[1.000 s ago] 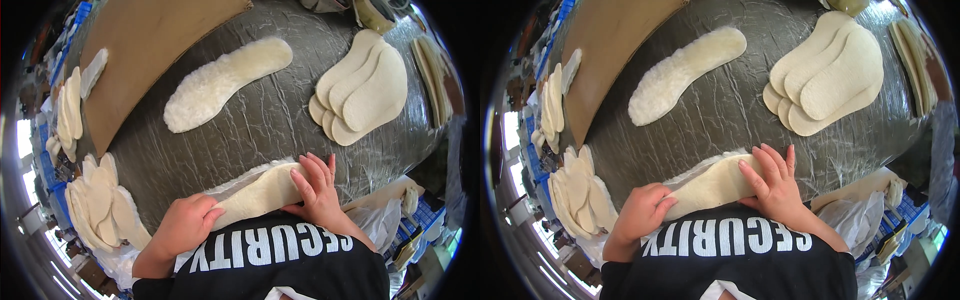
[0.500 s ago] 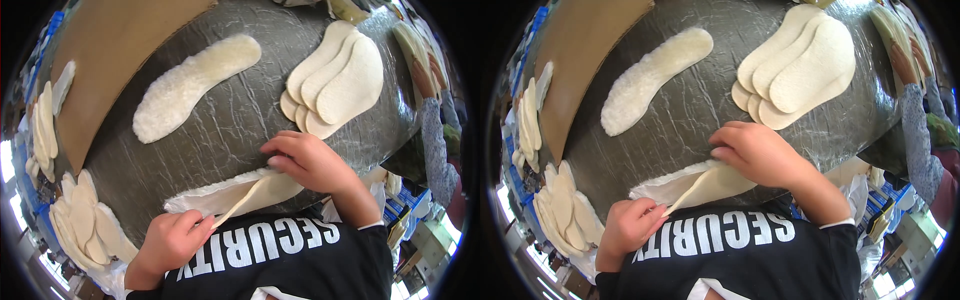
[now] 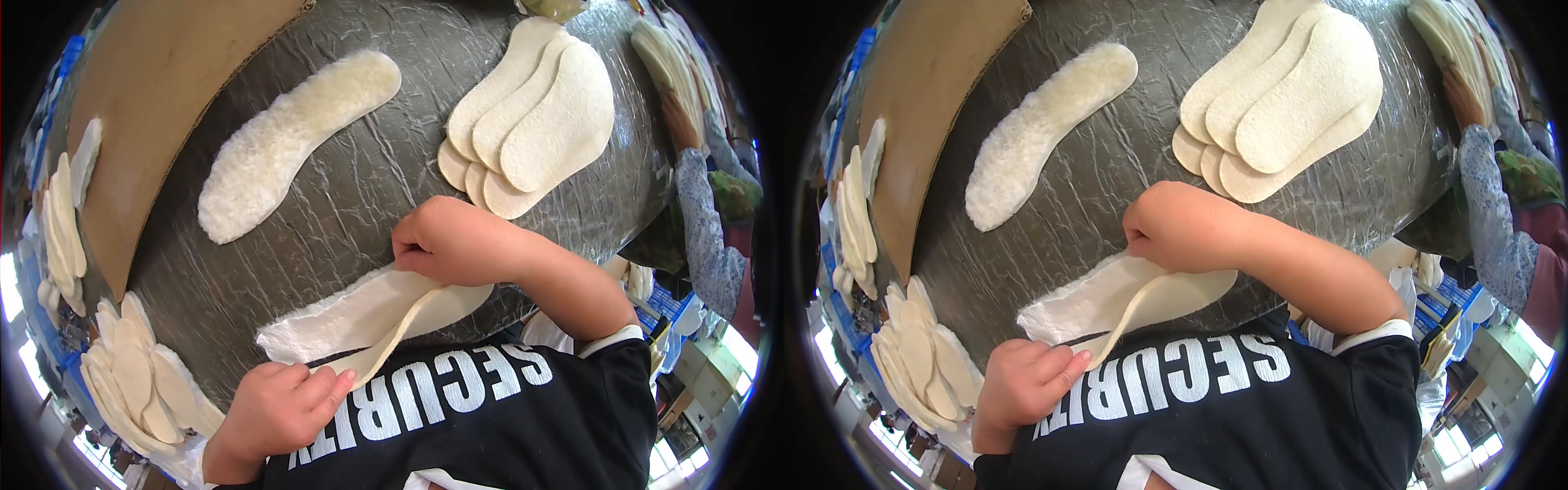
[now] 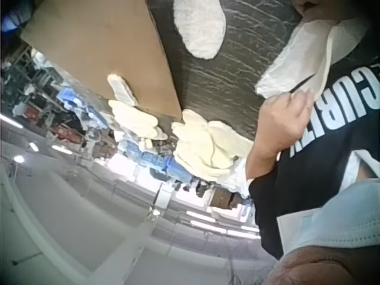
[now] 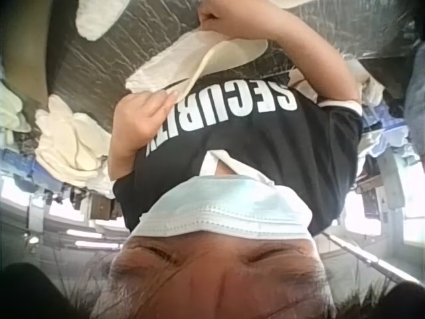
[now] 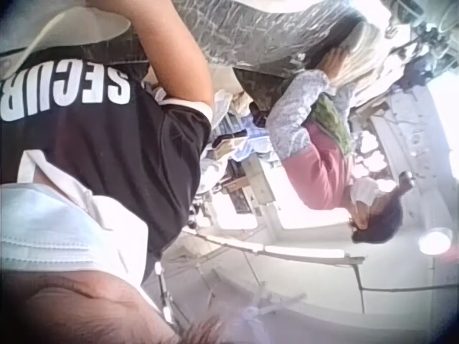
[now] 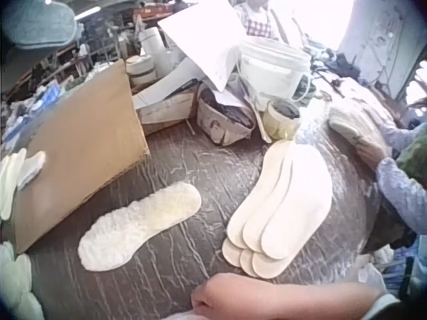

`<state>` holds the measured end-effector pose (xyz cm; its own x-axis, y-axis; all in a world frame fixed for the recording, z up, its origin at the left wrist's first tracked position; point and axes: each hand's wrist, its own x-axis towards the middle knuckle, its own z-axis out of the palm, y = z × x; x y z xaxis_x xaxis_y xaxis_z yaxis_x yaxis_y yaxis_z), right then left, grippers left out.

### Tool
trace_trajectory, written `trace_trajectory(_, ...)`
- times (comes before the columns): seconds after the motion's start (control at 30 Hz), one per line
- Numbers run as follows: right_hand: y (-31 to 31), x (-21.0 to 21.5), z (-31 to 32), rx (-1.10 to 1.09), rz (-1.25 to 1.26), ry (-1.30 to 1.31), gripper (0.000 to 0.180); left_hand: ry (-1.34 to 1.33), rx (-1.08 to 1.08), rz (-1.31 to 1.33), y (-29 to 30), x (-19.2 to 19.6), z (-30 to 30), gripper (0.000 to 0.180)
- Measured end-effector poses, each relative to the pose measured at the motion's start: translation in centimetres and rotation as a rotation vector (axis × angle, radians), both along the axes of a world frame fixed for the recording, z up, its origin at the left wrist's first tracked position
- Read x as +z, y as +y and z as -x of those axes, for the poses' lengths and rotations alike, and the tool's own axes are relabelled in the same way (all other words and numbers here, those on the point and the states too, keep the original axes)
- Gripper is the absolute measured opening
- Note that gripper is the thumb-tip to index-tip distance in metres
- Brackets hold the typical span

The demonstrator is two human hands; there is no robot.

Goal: The worker pairs and stacks padded shoe insoles at a manufacturing station.

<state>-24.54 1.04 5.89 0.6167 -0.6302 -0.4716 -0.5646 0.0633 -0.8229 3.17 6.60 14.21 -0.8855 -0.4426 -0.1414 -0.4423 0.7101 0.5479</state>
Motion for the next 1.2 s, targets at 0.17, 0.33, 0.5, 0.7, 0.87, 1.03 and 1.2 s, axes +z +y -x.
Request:
trace_trajectory(0.17, 0.2, -0.4, 0.1, -0.073, 0.036, 0.023, 0.015, 0.007, 0.046, -0.156, -0.5, -1.6, -0.5, 0.025)
trace_trajectory(0.33, 0.1, -0.1, 0.1, -0.097, -0.021, -0.026, 0.015, 0.05, 0.409, -0.302, -0.1, -3.8, -1.0, 0.017)
trace_trajectory(0.5, 0.4, -0.6, 0.2, -0.127, -0.017, -0.06, 0.014, 0.034, 0.484, -0.378, -0.4, -4.2, -1.0, 0.016)
trace_trajectory(0.7, 0.7, -1.0, -0.3, -0.075, 0.128, 0.024, 0.013, 0.055, 0.245, -0.235, -0.7, -2.0, 0.0, 0.018)
trace_trajectory(0.87, 0.4, -0.7, -0.5, -0.043, 0.102, 0.091, 0.015, 0.101, 0.153, -0.172, -0.9, -2.1, 0.2, 0.02)
trace_trajectory(1.03, 0.7, -0.8, -0.1, -0.107, 0.102, 0.014, 0.017, 0.057, 0.336, -0.215, -0.6, -3.5, -0.2, 0.015)
trace_trajectory(1.2, 1.3, -0.7, 0.7, -0.269, 0.062, -0.12, 0.016, 0.071, 0.423, -0.312, -0.6, -4.1, -0.3, 0.012)
